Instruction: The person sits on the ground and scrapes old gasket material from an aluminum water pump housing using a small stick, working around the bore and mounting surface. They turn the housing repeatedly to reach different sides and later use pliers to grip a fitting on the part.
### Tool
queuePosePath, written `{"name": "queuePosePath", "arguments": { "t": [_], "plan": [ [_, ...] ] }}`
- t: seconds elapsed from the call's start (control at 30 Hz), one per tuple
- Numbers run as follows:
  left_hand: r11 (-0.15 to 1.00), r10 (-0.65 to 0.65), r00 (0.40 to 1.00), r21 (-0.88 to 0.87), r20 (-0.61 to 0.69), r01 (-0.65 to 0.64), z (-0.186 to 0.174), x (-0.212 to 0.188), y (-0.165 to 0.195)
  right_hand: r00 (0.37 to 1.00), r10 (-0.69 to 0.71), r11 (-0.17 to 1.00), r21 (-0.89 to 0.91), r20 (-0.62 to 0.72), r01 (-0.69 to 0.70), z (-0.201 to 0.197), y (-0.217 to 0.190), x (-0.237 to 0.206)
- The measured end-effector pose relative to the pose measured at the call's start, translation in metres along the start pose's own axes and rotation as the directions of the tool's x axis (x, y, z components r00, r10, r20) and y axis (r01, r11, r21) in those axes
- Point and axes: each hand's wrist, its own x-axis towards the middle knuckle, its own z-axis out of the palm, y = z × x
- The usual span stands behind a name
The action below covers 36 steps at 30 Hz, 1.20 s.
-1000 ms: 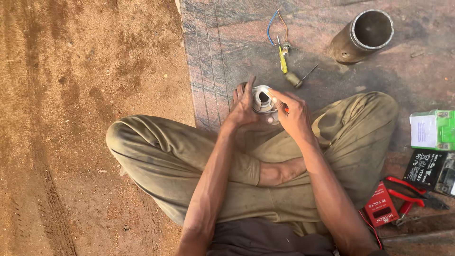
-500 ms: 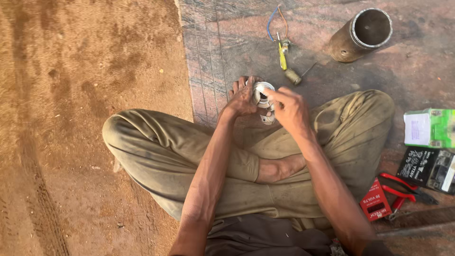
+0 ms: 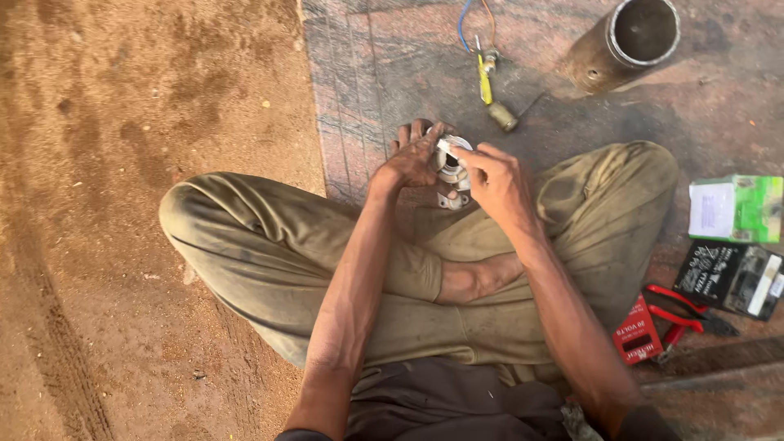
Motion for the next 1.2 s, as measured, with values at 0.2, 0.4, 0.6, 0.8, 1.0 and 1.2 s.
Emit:
{"name": "queuePosePath", "arguments": {
  "t": [0.2, 0.4, 0.6, 0.8, 1.0, 1.2],
  "plan": [
    [1.000, 0.027, 0.999, -0.005, 0.027, -0.027, 0.001, -0.001, -0.001, 0.997, -0.078, 0.997, -0.027, -0.025, 0.077, -0.002, -0.009, -0.001],
    [0.999, 0.028, 0.999, -0.041, 0.040, -0.026, -0.002, -0.004, 0.003, 0.998, -0.055, 0.992, -0.114, -0.006, 0.053, -0.004, -0.010, 0.000],
    [0.993, 0.095, 0.994, -0.076, 0.050, -0.091, 0.000, -0.002, -0.002, 1.000, 0.021, 0.998, -0.063, 0.010, -0.020, -0.005, -0.009, -0.003],
    [0.962, 0.260, 0.965, -0.090, 0.021, -0.257, 0.008, 0.008, -0.012, 0.997, 0.071, 0.997, 0.022, 0.014, -0.071, -0.007, -0.012, -0.004],
    [0.968, 0.195, 0.977, -0.176, 0.084, -0.178, 0.004, 0.002, -0.013, 0.998, 0.055, 0.995, 0.086, -0.011, -0.054, -0.004, -0.006, -0.004],
    [0.962, 0.190, 0.979, -0.211, 0.068, -0.172, 0.001, 0.000, -0.010, 0.991, 0.134, 0.990, 0.049, 0.014, -0.135, -0.003, 0.001, -0.006]
  ]
}}
